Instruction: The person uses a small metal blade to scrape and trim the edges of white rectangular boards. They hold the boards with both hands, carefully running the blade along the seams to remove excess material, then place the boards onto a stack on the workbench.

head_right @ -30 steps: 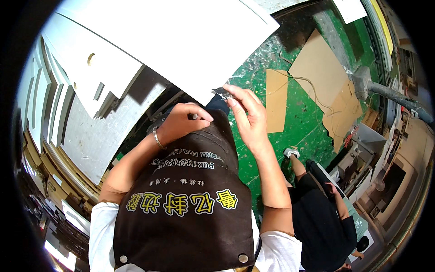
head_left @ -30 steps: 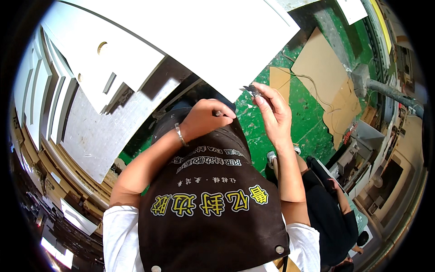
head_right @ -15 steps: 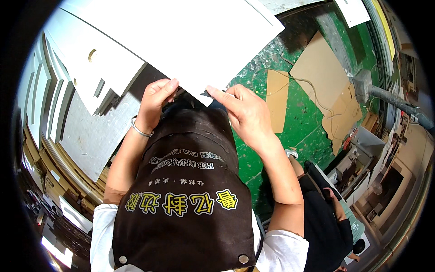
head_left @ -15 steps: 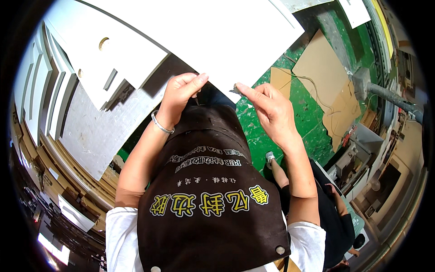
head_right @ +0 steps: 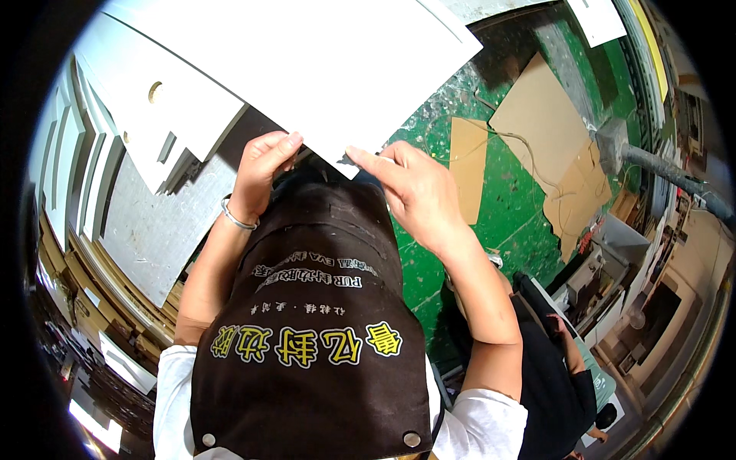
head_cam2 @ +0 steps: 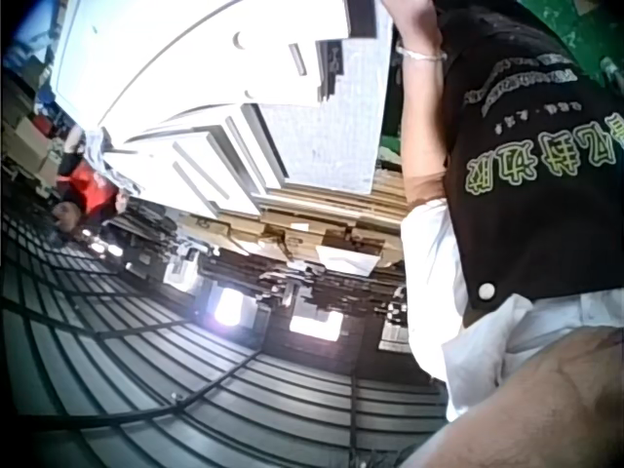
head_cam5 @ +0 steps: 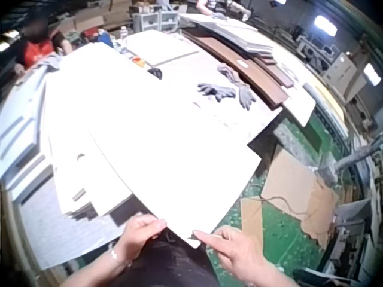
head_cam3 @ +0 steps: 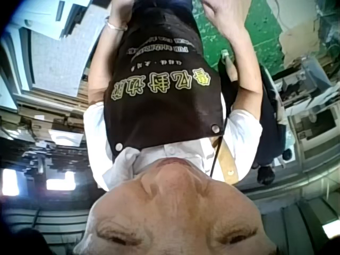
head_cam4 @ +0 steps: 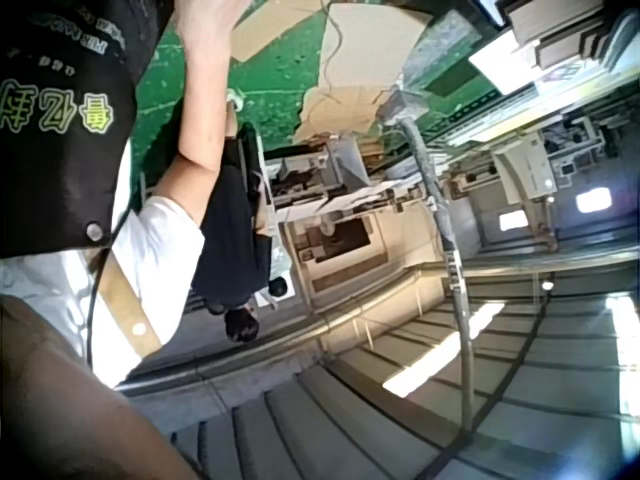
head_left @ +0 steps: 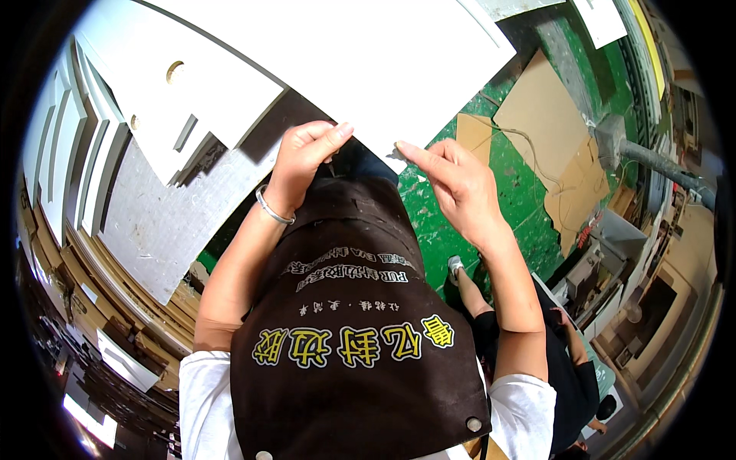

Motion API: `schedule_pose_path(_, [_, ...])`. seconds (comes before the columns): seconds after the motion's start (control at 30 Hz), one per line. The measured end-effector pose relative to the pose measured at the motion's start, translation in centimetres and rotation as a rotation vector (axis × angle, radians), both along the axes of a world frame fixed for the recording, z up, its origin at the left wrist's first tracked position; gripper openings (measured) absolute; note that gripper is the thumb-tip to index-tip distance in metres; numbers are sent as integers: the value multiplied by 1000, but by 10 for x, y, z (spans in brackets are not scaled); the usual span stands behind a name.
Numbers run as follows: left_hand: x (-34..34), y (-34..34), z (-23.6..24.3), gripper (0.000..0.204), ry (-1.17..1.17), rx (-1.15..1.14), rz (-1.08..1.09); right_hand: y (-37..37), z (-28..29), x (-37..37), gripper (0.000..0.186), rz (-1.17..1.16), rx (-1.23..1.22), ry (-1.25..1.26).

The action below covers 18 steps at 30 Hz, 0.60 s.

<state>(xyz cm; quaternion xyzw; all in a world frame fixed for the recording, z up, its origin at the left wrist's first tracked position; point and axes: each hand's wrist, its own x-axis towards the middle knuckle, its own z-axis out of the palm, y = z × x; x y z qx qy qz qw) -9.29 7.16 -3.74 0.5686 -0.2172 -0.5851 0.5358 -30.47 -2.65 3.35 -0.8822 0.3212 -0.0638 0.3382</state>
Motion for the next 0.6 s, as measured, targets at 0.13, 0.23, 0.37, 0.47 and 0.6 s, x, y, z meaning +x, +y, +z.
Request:
schedule_pose_path(0.13, [1,0,4,36,-1,13,3,-3,2,6,49,-16,6,-16])
schedule_pose_path(0.23, [0,1,2,35,-16,-1,-1,4,1,1,48,2,31,7])
schedule_pose_path(0.37, [1,1,-2,34,-12,-16,10,-4,4,7,48,-16,27,-6])
schedule_pose_path(0.47, [-1,0,5,35,-14,4,17,5,-1,-1,49,32,15,8])
schedule_pose_path(0.6, [0,1,-1,34,-21,-14,17,10,-2,-20,50,162,198,-50])
